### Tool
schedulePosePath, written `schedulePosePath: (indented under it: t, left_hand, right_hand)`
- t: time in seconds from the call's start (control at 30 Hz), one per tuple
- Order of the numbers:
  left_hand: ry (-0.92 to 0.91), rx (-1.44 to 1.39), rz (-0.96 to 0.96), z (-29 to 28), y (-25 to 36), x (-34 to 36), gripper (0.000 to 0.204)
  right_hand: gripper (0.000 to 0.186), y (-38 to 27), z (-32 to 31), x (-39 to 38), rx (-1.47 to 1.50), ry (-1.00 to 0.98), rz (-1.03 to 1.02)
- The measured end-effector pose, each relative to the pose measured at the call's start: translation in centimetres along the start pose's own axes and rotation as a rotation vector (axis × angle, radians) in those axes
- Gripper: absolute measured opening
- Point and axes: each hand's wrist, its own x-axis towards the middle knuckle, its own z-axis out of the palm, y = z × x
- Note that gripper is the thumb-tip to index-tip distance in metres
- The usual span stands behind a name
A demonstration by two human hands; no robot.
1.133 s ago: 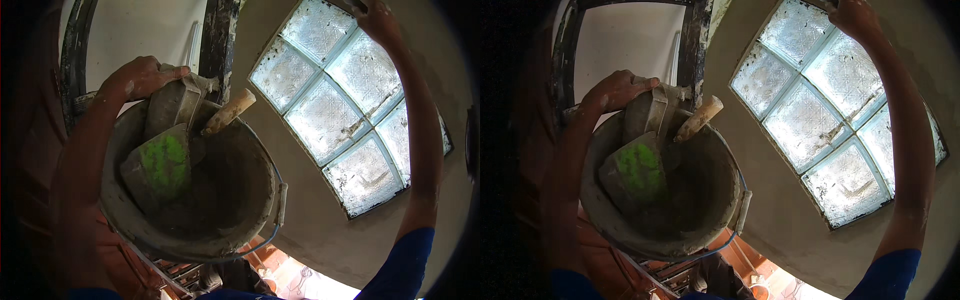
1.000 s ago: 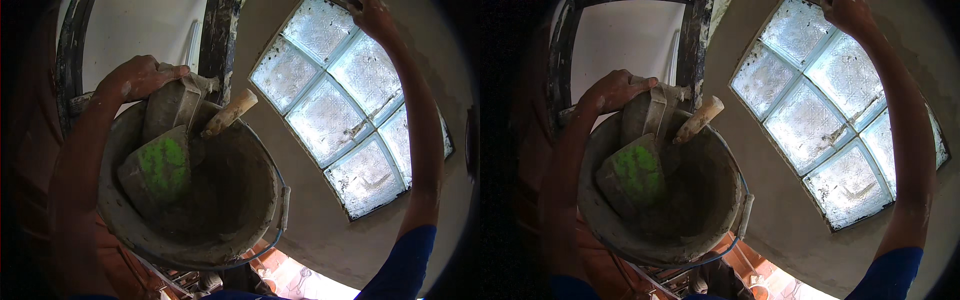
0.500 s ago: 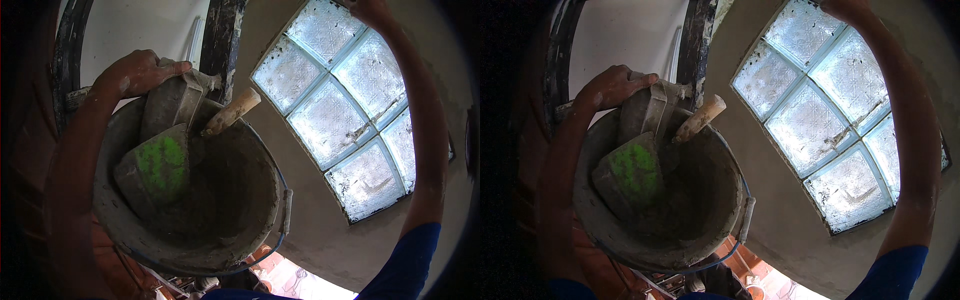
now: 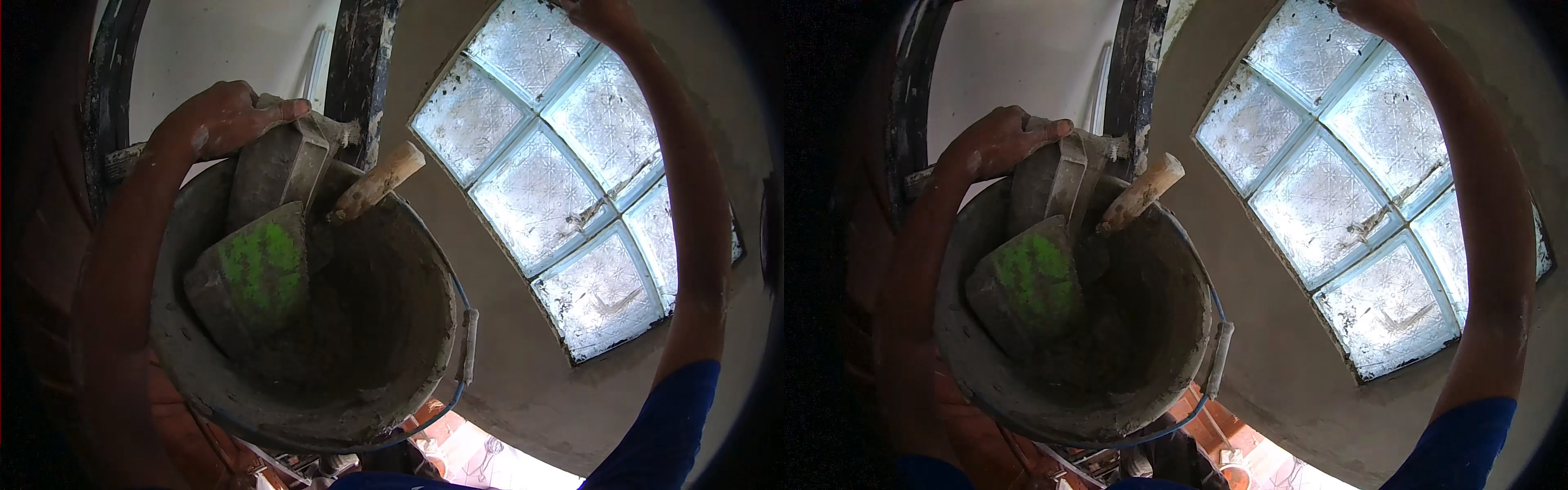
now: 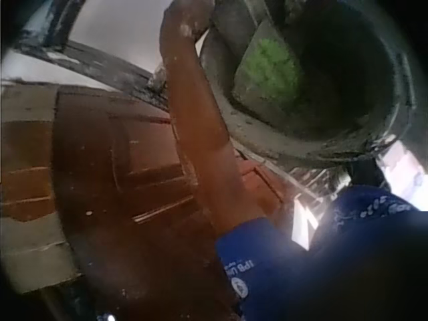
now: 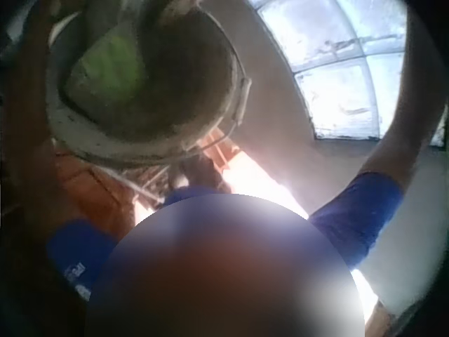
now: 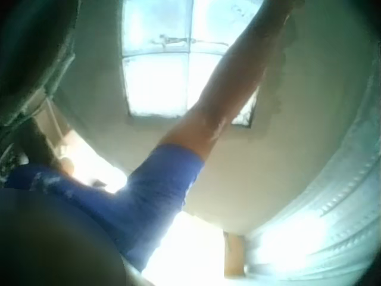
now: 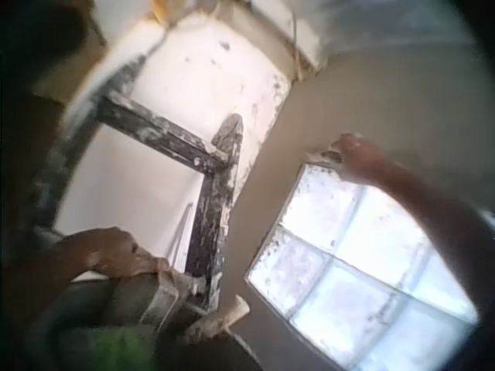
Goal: The person applies plaster to a wall around a glass block window, smoothing it with a trowel and putty knife.
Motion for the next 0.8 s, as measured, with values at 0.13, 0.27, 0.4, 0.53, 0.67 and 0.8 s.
schedulePosePath:
  t: [0.13,0.27,0.4,0.53,0.67,0.8]
  left_hand:
    - [-0.033,0.009,-0.013,-0.2,0.1,-0.1,0.091]
    - [-0.029,-0.008,0.01,-0.1,0.0,0.1,0.092]
    - [0.049,0.002,0.037,0.4,-0.5,0.2,0.089]
    - [0.036,0.005,0.015,0.6,-0.8,0.3,0.093]
    - [0.002,-0.01,0.019,-0.3,-0.1,-0.1,0.095]
    - [-0.018,-0.006,0.01,0.1,-0.4,0.3,0.093]
  right_hand:
    - [0.038,0.1,0.0,0.2,-0.097,-0.067,-0.147]
    - [0.041,0.8,0.8,0.4,-0.16,-0.084,-0.141]
    - [0.041,-0.1,0.7,0.7,-0.231,-0.095,-0.093]
    - [0.036,-0.8,0.1,0.1,-0.128,-0.043,-0.093]
    - [0.035,-2.0,-1.0,-0.6,-0.055,-0.072,0.142]
    - [0.035,-2.0,-1.1,-1.3,-0.032,0.064,-0.047]
